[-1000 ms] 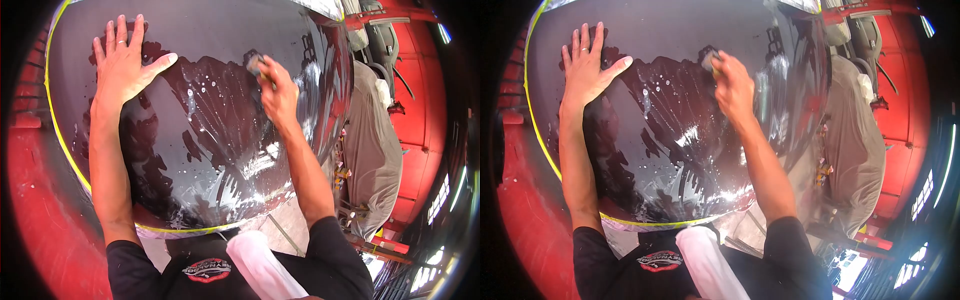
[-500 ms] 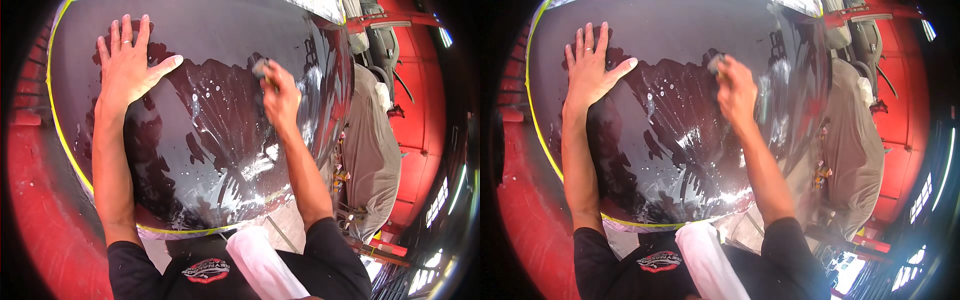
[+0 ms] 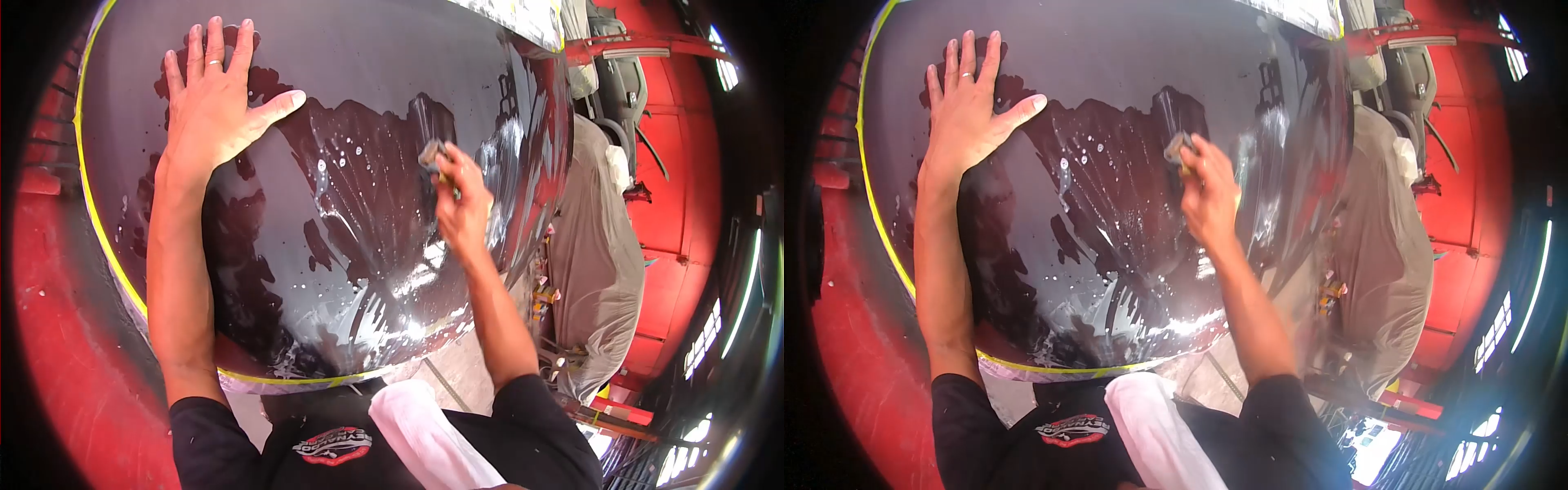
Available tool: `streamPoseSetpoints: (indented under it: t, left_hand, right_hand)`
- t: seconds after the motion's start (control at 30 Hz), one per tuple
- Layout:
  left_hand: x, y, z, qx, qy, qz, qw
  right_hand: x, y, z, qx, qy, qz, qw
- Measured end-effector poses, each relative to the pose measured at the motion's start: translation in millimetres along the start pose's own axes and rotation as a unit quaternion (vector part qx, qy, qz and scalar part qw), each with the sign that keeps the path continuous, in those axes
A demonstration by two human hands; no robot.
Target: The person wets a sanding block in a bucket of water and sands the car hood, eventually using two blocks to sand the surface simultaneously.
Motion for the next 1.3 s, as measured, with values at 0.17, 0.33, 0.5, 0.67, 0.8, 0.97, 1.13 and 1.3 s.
streamPoseSetpoints:
  t: [0.17, 0.33, 0.5, 0.67, 0.8, 0.97, 1.13, 1.3]
  left_hand:
    - [0, -2, 2, 0.01, -0.004, 0.002, 1.0]
    - [1, -1, 0, -0.011, 0.01, 0.001, 1.0]
    - [1, -2, 3, 0.001, -0.003, 0.016, 1.0]
    - [2, -2, 2, -0.023, 0.007, 0.0, 1.0]
    - [1, -3, 3, -0.002, -0.007, 0.014, 1.0]
    - [4, 3, 1, -0.031, 0.005, -0.013, 0.999]
    - [0, 3, 1, 0.006, -0.015, 0.008, 1.0]
    - [2, 6, 0, -0.024, 0.002, -0.015, 1.0]
  right_hand:
    - [-1, -18, -65, 0.008, 0.011, 0.017, 1.0]
    - [-4, -5, -5, 0.009, -0.008, 0.062, 0.998]
    - [0, -13, -45, 0.003, 0.012, 0.052, 0.999]
    - [3, -7, 4, 0.038, -0.014, 0.044, 0.998]
    - [-2, -16, -47, 0.034, -0.002, 0.05, 0.998]
    - [-2, -9, 8, 0.051, -0.057, 0.037, 0.996]
    - [-5, -12, -49, 0.021, -0.002, 0.037, 0.999]
    - [5, -5, -12, 0.003, -0.03, 0.006, 1.0]
Point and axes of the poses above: each hand's wrist, its own z-axis away from the middle knuckle, its own y-axis out of the back of the hand, x = y × z, the point moved 7 cm from there along -z, towards the middle knuckle, and after that the axes turned 8 degrees about y, right-handed, at the moved point
